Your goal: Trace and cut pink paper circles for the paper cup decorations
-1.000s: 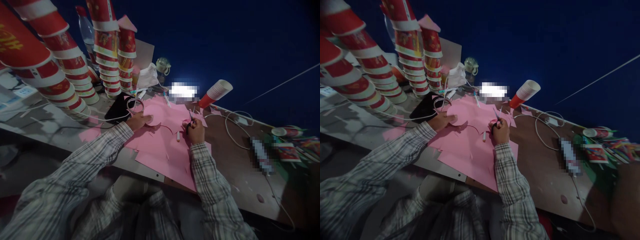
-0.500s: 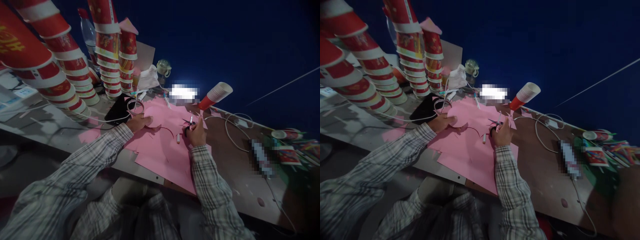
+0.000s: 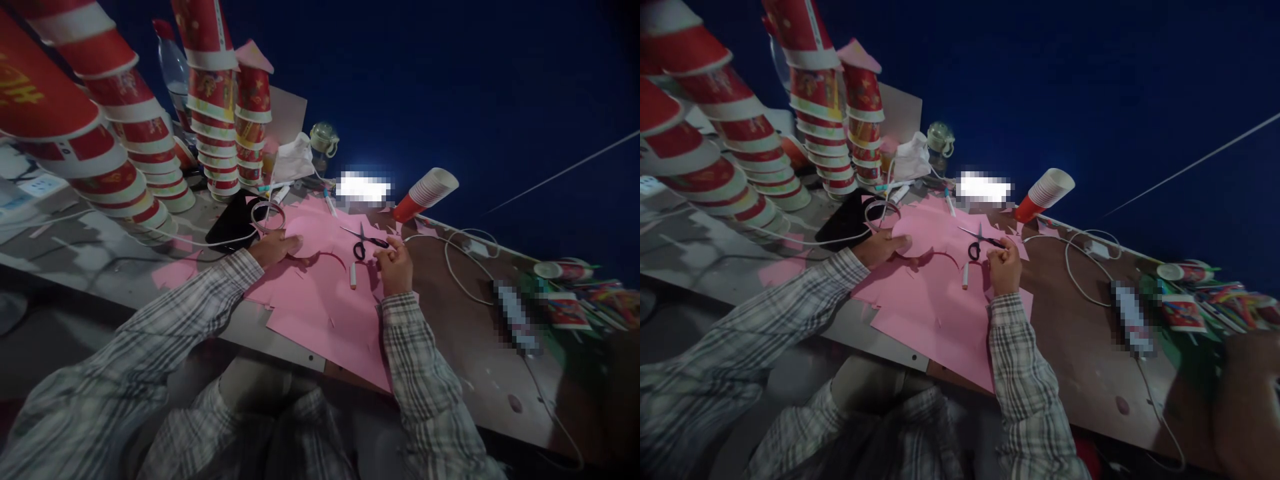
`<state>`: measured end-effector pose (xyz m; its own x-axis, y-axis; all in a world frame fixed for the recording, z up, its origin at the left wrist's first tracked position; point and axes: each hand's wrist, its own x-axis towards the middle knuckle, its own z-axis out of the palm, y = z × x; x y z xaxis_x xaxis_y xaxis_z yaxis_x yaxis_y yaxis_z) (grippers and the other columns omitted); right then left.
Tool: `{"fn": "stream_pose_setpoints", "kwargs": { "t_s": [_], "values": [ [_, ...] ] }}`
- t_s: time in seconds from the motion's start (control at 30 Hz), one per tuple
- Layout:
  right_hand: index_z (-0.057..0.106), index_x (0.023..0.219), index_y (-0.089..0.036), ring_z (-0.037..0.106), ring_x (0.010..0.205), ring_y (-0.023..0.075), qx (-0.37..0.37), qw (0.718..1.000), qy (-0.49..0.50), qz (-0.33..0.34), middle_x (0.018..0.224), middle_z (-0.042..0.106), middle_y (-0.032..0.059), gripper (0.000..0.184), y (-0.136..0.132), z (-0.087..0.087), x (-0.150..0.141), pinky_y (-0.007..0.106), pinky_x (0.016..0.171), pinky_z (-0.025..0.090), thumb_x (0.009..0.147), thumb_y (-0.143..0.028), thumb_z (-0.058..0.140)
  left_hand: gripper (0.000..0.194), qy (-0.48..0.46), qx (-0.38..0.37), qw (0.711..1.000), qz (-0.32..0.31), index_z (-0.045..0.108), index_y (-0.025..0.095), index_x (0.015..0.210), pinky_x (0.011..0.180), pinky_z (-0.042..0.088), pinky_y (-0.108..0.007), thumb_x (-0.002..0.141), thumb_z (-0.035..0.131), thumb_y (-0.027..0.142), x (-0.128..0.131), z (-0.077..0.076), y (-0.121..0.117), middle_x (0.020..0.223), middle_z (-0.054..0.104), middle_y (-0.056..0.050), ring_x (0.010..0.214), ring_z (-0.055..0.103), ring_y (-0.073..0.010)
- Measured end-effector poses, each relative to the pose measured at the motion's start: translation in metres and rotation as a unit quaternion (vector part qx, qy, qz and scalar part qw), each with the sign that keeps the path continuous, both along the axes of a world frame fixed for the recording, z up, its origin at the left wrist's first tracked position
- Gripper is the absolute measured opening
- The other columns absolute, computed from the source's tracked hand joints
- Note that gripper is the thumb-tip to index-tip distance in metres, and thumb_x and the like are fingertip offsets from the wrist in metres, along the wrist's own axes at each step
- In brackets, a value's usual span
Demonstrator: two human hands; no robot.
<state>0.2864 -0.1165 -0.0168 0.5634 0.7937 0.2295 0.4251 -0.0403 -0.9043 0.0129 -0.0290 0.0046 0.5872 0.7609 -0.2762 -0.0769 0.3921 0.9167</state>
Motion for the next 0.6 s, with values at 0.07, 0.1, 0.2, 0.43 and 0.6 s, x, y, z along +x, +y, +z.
{"fn": "stream_pose_setpoints", "kwargs": {
  "t_s": [0.07, 0.1, 0.2, 0.43, 0.6],
  "values": [
    [0.066, 0.103, -0.016, 0.053, 0.058, 0.0127, 0.027, 0.999, -0.016, -0.017, 0.070, 0.062, -0.0020, 0.036, -0.002, 0.004, -0.007, 0.027, 0.058, 0.047, 0.077, -0.041, 0.062, 0.020, -0.011, -0.014, 1.000, 0.009, 0.060, 0.010, 0.077, 0.069, 0.062, -0.045, 0.084, 0.066, 0.028, 0.000, 0.000, -0.001, 0.068, 0.069, -0.009, 0.064, 0.072, -0.0249],
    [0.068, 0.099, -0.017, 0.055, 0.060, 0.0131, 0.034, 0.999, -0.019, -0.011, 0.072, 0.064, -0.0004, 0.033, -0.004, 0.006, -0.013, 0.028, 0.060, 0.048, 0.079, -0.043, 0.061, 0.021, -0.015, -0.020, 1.000, 0.012, 0.060, 0.010, 0.078, 0.069, 0.062, -0.047, 0.084, 0.067, 0.029, 0.000, -0.001, -0.001, 0.070, 0.069, -0.010, 0.064, 0.072, -0.0253],
    [0.071, 0.094, -0.018, 0.061, 0.066, 0.0154, 0.047, 0.996, -0.068, 0.042, 0.083, 0.069, 0.0049, 0.032, -0.008, 0.013, -0.029, 0.030, 0.066, 0.052, 0.086, -0.045, 0.056, 0.022, -0.023, -0.024, 0.999, 0.013, 0.062, 0.009, 0.079, 0.070, 0.063, -0.050, 0.085, 0.068, 0.029, 0.001, -0.002, -0.001, 0.075, 0.070, -0.012, 0.067, 0.073, -0.0272],
    [0.067, 0.115, -0.020, 0.067, 0.084, 0.0211, 0.079, 0.976, -0.174, 0.102, 0.089, 0.071, 0.0067, 0.033, -0.019, 0.019, -0.052, 0.039, 0.084, 0.056, 0.090, -0.037, 0.054, 0.029, -0.033, -0.015, 0.999, -0.009, 0.059, 0.010, 0.068, 0.069, 0.064, -0.045, 0.080, 0.073, 0.033, 0.002, 0.005, -0.008, 0.071, 0.070, -0.012, 0.070, 0.074, -0.0287],
    [0.054, 0.133, -0.020, 0.066, 0.073, 0.0177, 0.081, 0.981, -0.124, 0.129, 0.090, 0.069, 0.0055, 0.045, -0.024, 0.018, -0.066, 0.037, 0.075, 0.058, 0.090, -0.033, 0.054, 0.039, -0.043, 0.004, 0.996, -0.082, 0.061, 0.009, 0.069, 0.068, 0.063, -0.044, 0.075, 0.077, 0.044, 0.002, 0.009, -0.016, 0.066, 0.070, -0.012, 0.066, 0.073, -0.0286]
  ]
}}
